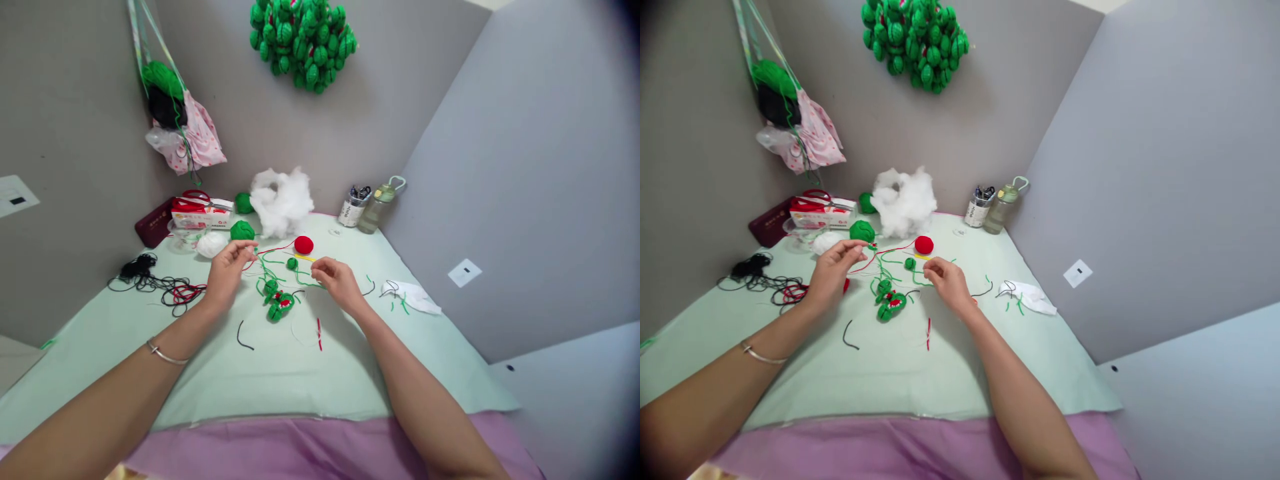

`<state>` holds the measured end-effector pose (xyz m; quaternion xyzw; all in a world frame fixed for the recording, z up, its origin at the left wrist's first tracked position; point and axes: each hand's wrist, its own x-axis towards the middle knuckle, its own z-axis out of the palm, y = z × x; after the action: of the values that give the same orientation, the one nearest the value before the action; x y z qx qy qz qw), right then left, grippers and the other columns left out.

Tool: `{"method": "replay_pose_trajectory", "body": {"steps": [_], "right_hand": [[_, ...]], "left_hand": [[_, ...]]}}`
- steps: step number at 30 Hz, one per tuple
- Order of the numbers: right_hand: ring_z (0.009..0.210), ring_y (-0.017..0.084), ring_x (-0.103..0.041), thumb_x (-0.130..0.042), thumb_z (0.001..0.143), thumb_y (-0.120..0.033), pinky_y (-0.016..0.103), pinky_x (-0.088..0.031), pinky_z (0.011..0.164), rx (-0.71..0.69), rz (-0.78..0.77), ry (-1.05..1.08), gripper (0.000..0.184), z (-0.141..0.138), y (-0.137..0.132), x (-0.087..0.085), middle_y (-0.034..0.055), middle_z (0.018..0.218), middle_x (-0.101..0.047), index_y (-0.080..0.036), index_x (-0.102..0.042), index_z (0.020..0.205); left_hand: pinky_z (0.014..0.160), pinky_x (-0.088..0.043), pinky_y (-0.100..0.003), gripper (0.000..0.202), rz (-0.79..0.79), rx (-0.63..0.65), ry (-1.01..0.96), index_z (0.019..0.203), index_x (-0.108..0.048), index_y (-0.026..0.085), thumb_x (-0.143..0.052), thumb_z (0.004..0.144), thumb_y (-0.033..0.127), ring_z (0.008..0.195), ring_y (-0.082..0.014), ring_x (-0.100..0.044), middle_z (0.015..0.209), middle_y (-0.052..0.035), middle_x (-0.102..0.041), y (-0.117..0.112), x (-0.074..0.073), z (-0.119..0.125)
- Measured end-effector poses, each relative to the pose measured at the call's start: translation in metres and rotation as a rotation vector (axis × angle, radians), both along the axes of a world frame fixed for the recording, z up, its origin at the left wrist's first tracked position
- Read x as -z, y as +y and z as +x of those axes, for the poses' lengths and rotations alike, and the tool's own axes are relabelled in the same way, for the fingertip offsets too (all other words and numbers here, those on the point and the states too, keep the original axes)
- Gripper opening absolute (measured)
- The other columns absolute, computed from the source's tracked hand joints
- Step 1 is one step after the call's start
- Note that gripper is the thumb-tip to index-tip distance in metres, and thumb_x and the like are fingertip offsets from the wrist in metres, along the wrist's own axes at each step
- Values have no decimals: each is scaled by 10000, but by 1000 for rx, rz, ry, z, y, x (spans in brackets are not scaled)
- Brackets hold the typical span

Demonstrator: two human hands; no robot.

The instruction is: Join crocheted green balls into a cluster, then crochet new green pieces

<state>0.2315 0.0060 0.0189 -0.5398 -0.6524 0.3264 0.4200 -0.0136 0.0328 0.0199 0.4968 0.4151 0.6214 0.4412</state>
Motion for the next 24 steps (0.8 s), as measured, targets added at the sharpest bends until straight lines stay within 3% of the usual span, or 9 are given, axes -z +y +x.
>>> {"method": "replay_pose_trajectory", "body": {"steps": [6,9,13,16,18,20,24], "right_hand": [[597,126,-598,-629,826,-391,268,-467,614,34,-59,274,208,-4,-5,-13,-12,719,-639,-192,-571,842],[608,123,-602,-665,813,-397,270,-473,625,42,-79,366,232,-7,-9,-18,-9,726,-647,-188,-572,854],[631,123,-605,-715,768,-349,278,-479,660,63,-110,448,242,-7,-9,-20,-16,737,-651,-186,-592,897],[638,121,-590,-723,761,-348,279,-468,669,87,-144,450,233,-6,-8,-20,-18,726,-646,-185,-609,883],[638,119,-575,-720,765,-357,276,-458,665,103,-166,438,222,-6,-7,-20,-17,720,-643,-187,-614,861],[635,118,-564,-717,764,-356,276,-450,659,108,-179,432,209,-6,-7,-19,-18,713,-639,-190,-616,840],[621,115,-554,-707,759,-329,279,-450,657,72,-186,417,175,-9,-6,-18,-18,711,-641,-192,-618,823]], "left_hand": [[822,-512,-247,37,-63,-46,-542,886,-699,173,-684,853,182,673,-85,-556,658,41,-579,12,-31,-37],[806,-528,-262,49,-57,-20,-604,875,-674,225,-662,901,185,650,-90,-534,597,55,-547,11,-53,-62],[821,-535,-393,63,11,83,-278,891,-646,316,-641,923,370,805,-196,-604,575,21,-539,-1,-84,-77],[871,-491,-452,192,128,153,73,1021,-644,372,-469,1005,447,921,-220,-617,709,14,-622,-2,-104,-74],[863,-468,-438,255,224,95,296,1090,-653,360,-427,1023,457,925,-211,-616,830,18,-668,9,-108,-68],[843,-458,-407,220,364,25,612,1052,-695,296,-546,970,435,922,-216,-616,935,3,-704,31,-100,-59],[855,-441,-405,252,608,294,1258,925,-757,215,-510,943,266,981,-263,-588,1006,-79,-718,85,-51,-40]]}}
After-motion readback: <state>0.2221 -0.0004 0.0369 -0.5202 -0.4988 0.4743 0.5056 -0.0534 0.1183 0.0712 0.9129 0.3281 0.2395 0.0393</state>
